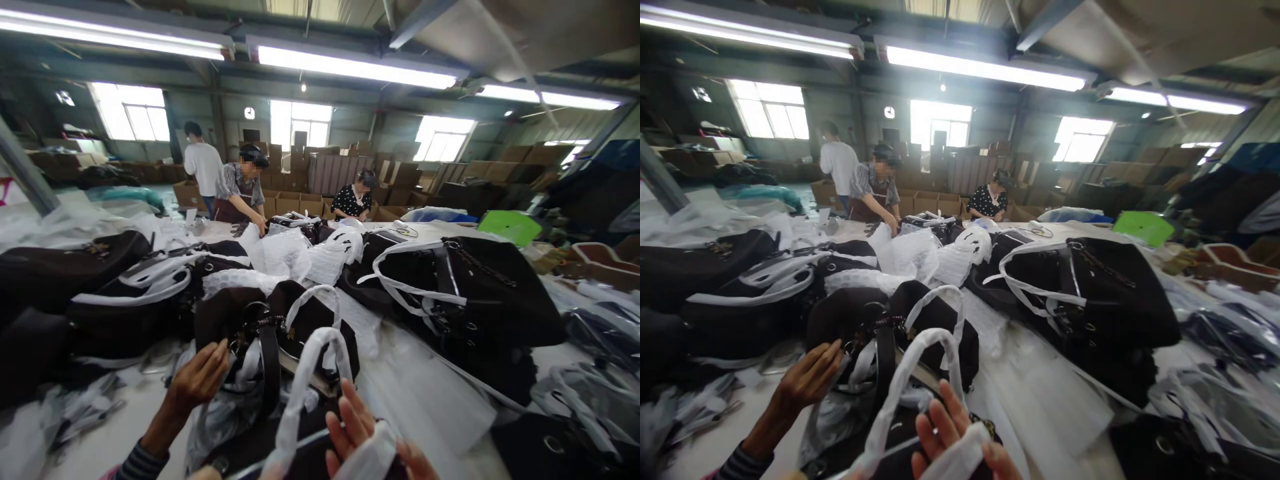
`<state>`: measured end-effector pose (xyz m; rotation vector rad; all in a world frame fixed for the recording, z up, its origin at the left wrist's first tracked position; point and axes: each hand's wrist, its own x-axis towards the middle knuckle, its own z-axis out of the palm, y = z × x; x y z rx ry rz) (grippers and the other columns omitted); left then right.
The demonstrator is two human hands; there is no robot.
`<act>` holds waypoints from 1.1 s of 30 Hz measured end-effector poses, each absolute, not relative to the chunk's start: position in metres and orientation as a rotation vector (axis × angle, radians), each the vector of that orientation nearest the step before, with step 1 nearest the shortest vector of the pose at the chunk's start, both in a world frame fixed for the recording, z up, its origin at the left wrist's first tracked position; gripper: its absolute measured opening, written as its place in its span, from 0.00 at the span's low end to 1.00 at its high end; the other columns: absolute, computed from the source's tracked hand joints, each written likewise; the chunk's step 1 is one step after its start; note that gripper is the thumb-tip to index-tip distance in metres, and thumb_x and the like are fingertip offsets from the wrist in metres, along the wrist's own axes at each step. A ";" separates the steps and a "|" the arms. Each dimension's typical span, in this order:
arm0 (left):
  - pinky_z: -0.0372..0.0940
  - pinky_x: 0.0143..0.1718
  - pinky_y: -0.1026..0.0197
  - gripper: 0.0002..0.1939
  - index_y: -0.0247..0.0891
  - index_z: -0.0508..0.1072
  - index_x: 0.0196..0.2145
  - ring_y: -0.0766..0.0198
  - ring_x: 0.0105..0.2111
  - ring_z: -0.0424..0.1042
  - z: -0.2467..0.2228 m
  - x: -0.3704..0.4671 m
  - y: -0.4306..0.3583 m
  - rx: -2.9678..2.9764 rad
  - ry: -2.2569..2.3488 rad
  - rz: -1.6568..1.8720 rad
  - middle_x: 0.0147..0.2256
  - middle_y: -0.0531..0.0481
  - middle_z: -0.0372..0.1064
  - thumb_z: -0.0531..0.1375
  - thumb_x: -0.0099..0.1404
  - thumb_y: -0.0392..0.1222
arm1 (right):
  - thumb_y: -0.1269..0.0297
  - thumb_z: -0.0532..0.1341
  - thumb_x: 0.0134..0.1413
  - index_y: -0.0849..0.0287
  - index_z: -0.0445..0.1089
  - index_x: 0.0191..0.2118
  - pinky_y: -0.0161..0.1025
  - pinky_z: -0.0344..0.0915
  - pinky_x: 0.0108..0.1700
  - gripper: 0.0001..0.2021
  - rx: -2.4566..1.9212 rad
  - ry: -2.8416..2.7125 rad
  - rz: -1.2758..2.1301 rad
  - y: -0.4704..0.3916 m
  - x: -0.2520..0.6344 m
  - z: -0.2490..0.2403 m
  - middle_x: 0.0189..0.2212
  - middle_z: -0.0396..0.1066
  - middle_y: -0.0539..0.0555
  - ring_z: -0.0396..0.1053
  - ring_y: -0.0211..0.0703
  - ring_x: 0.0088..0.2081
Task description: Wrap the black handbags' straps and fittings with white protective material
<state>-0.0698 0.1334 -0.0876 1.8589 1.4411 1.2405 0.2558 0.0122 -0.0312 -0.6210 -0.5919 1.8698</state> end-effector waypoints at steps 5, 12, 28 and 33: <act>0.56 0.67 0.42 0.16 0.44 0.78 0.53 0.48 0.60 0.70 -0.083 -0.077 0.111 2.189 1.546 1.301 0.57 0.44 0.73 0.57 0.72 0.34 | 0.46 0.69 0.53 0.45 0.74 0.57 0.56 0.58 0.66 0.26 -0.394 -0.423 2.074 0.021 0.247 -0.040 0.60 0.73 0.55 0.65 0.53 0.64; 0.69 0.61 0.51 0.26 0.35 0.71 0.61 0.50 0.59 0.72 -0.064 -0.095 0.085 2.917 1.692 1.145 0.59 0.41 0.71 0.53 0.69 0.22 | 0.32 0.73 0.36 0.43 0.75 0.55 0.56 0.63 0.61 0.39 -0.301 -0.301 1.930 0.025 0.231 -0.016 0.59 0.74 0.55 0.67 0.58 0.62; 0.66 0.58 0.55 0.18 0.55 0.77 0.55 0.50 0.61 0.68 0.042 -0.125 0.042 2.177 1.817 0.803 0.57 0.54 0.73 0.64 0.69 0.42 | 0.56 0.75 0.48 0.63 0.77 0.51 0.47 0.66 0.58 0.25 -0.571 -0.297 2.073 0.037 0.233 0.032 0.48 0.80 0.63 0.77 0.49 0.48; 0.66 0.22 0.62 0.18 0.45 0.81 0.33 0.61 0.23 0.70 0.076 -0.021 0.059 1.302 0.981 0.554 0.22 0.52 0.69 0.68 0.55 0.61 | 0.55 0.73 0.47 0.60 0.80 0.44 0.39 0.71 0.40 0.19 -0.756 -0.513 2.160 0.034 0.272 0.021 0.42 0.81 0.59 0.78 0.47 0.41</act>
